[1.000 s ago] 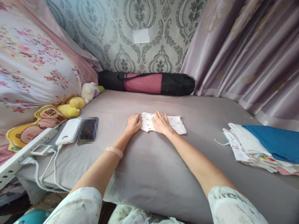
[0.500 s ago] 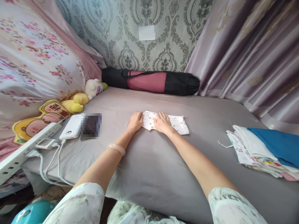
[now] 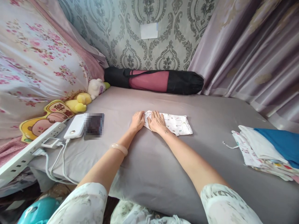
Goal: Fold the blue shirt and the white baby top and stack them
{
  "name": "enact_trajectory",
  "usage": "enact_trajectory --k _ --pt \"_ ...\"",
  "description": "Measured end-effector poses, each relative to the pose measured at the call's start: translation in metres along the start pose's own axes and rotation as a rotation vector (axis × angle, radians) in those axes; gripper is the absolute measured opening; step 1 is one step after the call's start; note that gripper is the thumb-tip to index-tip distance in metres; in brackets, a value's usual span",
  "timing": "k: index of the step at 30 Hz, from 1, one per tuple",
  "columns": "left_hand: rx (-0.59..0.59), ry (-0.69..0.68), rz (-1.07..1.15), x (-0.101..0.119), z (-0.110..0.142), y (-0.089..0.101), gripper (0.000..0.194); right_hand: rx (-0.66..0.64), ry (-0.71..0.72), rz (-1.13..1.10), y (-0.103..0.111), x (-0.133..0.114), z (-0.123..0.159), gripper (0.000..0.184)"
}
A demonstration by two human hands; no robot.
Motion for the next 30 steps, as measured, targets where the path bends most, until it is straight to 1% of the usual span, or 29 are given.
enact_trajectory --k 9,13,16,20,24,30 --pt "0.012 -0.008 0.012 0.001 0.0 0.001 0.032 -0.019 -0.012 -0.012 0.003 -0.001 -0.002 0.059" --pt "0.025 0.0 0.055 0.002 0.0 0.004 0.033 -0.008 0.012 -0.039 0.005 -0.01 -0.01 0.057" --pt "0.042 0.044 0.1 -0.001 0.001 0.009 0.035 -0.001 0.058 -0.054 0.005 -0.021 -0.016 0.058" --pt "0.074 0.131 0.189 -0.007 0.003 0.016 0.037 -0.033 0.097 -0.06 -0.002 -0.032 -0.017 0.059" --pt "0.077 0.162 0.244 -0.009 0.004 0.019 0.037 -0.013 0.099 -0.08 -0.005 -0.032 -0.014 0.059" --pt "0.05 0.198 0.232 -0.014 0.002 0.016 0.037 0.023 0.096 -0.154 -0.005 -0.031 -0.017 0.056"
Point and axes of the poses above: each hand's wrist, its own z-axis away from the middle knuckle, its own y-axis out of the back of the hand, x = y × z, the point moved 8 cm from there along -z, towards the middle knuckle, and after that the axes turned 8 degrees about y, right-handed, at the moved point
